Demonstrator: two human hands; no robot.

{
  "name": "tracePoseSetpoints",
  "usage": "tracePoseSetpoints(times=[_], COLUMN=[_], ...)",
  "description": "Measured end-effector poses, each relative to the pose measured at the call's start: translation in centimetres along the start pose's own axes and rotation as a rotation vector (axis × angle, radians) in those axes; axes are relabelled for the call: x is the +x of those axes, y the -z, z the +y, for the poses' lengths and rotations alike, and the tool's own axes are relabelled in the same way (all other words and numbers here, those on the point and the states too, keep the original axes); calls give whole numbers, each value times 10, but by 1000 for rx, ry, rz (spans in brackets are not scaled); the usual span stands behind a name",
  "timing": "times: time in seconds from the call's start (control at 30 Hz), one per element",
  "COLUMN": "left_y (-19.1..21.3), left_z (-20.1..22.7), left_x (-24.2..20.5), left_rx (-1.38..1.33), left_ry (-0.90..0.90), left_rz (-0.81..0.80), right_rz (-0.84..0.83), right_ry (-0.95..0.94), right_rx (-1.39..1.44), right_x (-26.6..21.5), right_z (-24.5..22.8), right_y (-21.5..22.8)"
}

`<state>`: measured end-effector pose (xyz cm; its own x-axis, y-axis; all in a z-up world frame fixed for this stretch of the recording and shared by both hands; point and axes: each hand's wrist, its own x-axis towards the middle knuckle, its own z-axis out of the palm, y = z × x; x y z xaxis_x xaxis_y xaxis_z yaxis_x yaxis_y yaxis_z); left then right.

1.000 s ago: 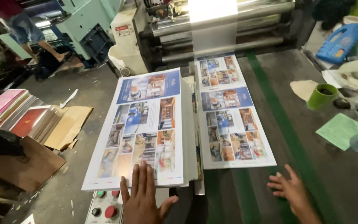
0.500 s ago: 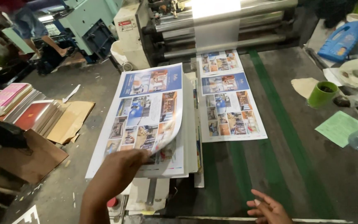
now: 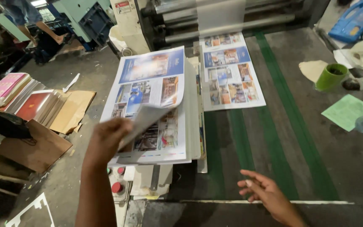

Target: The person sorts through a stack of printed sheets featuring images of furniture, separating them into two piles on a work surface. The person repeatedly picks up sheets from one pile and places them onto another.

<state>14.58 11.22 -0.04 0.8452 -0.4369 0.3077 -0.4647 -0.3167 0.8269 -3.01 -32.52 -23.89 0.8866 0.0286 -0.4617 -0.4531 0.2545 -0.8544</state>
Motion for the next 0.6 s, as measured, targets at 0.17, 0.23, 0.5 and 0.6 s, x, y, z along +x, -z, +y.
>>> tracePoseSetpoints(times=[0.17,0.23,0.5,0.6], left_y=[-73,-118,-239,-225], left_z=[28,51,89,99], left_x=[-1,-5,-23,-39], left_rx=[397,629,694,552], left_ry=[-363,-703,-736,-738], left_rz=[465,417,32,55], right_rz=[-62,-97,-54,286], right_ry=[213,290,605,461], right_rx=[-90,-129,783,534], right_x=[-13,-16,35,9], right_z=[-45,-53,10,-22], right_y=[-48,-60,-19,-13])
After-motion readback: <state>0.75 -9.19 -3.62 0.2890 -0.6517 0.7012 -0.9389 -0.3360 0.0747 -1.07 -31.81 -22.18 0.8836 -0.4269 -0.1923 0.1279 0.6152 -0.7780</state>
